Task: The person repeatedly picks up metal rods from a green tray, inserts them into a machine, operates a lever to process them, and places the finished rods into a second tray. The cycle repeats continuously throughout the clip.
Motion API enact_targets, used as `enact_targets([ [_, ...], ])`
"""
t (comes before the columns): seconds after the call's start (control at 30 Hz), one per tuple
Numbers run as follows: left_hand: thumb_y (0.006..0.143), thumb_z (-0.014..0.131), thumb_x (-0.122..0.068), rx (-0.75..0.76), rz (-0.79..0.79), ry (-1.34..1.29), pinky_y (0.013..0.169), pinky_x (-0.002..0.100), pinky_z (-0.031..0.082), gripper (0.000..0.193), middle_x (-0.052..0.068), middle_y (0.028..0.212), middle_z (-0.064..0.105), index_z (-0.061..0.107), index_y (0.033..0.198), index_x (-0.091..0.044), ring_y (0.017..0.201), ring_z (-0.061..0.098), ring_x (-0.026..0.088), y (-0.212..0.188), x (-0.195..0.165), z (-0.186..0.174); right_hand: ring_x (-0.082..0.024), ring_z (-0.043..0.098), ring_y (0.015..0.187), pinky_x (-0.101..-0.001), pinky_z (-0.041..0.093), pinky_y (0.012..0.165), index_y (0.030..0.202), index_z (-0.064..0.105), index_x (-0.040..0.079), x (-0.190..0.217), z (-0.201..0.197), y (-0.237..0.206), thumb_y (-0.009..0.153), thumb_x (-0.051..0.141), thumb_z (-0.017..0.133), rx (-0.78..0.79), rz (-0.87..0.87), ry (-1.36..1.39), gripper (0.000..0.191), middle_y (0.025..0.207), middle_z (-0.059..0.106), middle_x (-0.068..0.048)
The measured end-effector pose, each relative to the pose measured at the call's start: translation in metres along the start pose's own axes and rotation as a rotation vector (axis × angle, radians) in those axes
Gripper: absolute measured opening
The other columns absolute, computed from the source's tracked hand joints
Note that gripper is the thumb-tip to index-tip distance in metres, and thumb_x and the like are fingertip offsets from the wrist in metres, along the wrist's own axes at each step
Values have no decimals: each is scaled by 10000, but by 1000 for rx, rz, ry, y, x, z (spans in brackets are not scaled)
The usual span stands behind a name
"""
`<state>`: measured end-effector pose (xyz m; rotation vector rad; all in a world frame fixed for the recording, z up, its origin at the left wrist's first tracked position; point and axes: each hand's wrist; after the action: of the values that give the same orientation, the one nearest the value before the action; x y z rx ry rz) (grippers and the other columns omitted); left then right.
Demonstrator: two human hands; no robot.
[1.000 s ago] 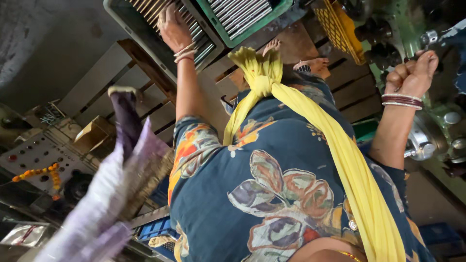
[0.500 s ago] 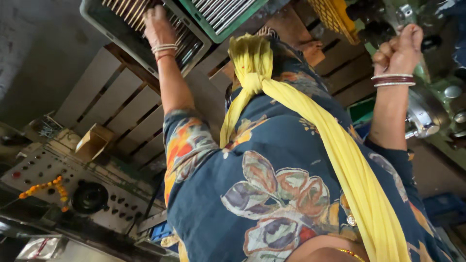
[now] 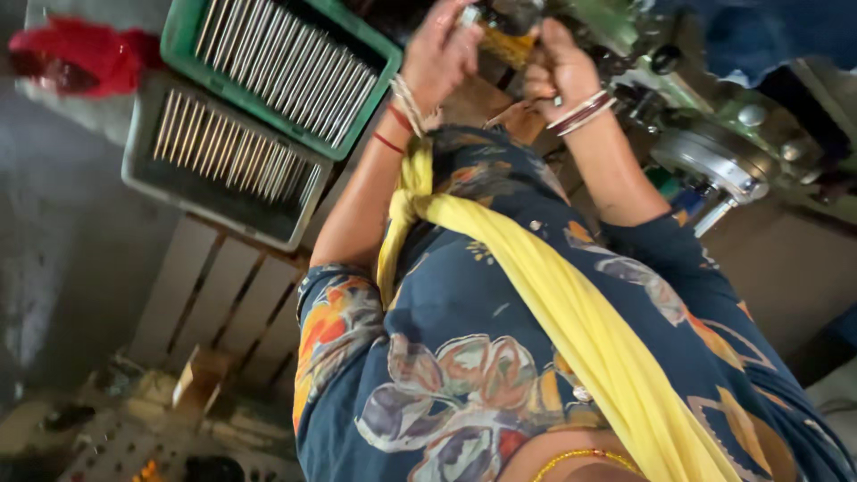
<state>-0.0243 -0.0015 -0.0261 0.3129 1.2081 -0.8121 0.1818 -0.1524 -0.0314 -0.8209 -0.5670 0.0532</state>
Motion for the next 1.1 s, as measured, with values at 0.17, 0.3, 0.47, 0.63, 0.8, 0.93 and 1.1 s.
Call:
enact_targets([
  [0.17, 1084, 590, -134, 227, -106, -129, 455, 226, 348, 493, 19, 755, 612, 383, 1528, -193, 514, 455, 57, -10, -67, 56, -52, 330, 518, -180, 211, 394, 1013, 568, 190, 1, 49, -27, 1095, 297, 557, 139, 15, 38, 135, 744, 512, 25],
  [0.3, 1074, 599, -126, 204, -231, -236, 446, 225, 321, 406, 29, 775, 604, 457, 1447, -200, 519, 438, 63, -3, -84, 54, -50, 406, 510, -177, 257, 382, 991, 580, 144, -6, 64, -30, 1106, 281, 532, 161, -22, 120, 186, 774, 581, 5],
  [0.47, 1063, 608, -126, 185, -376, -398, 457, 216, 310, 312, 17, 800, 568, 493, 1345, -190, 553, 436, 56, 6, -75, 56, -177, 562, 810, -321, 485, 686, 1125, 621, 69, -11, 65, -24, 1152, 158, 561, -296, -1099, -887, 110, 962, 611, -40],
  [0.63, 1079, 638, -160, 56, 240, 172, 575, 320, 444, 214, 63, 919, 578, 550, 1273, -138, 690, 536, 152, 15, -75, 76, -214, 592, 923, -387, 513, 816, 1115, 601, 49, 1, 80, -25, 1153, 174, 551, -269, -1280, -794, 140, 1018, 608, -38],
  [0.8, 1013, 705, -269, 94, 859, 1149, 632, 441, 537, 269, 141, 952, 693, 642, 1213, -99, 801, 663, 367, 14, -105, 81, -51, 339, 469, -226, 210, 357, 902, 559, 165, 31, 75, -53, 1062, 327, 512, 135, -191, -157, 232, 639, 418, 57],
  [0.93, 939, 759, -376, 303, 1156, 1202, 544, 417, 511, 385, 126, 766, 670, 689, 1126, -47, 629, 637, 314, 22, -132, 83, -25, 289, 447, -206, 180, 365, 883, 513, 209, 48, 76, -86, 1051, 410, 516, 323, 4, -95, 262, 630, 378, 87],
  [1.1, 779, 765, -231, 249, 1267, 1151, 527, 443, 443, 331, 91, 570, 525, 502, 602, -138, 536, 554, 312, 26, -146, 111, -48, 277, 390, -245, 218, 349, 826, 512, 201, 33, 87, -106, 1000, 655, 418, 141, 73, -336, 495, 540, 307, 98],
])
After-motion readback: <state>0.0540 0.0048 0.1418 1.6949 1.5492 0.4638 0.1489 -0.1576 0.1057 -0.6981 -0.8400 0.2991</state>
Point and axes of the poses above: each hand's wrist, its own y-axis towards the middle knuckle, its own z-axis out of the palm, x = y × z
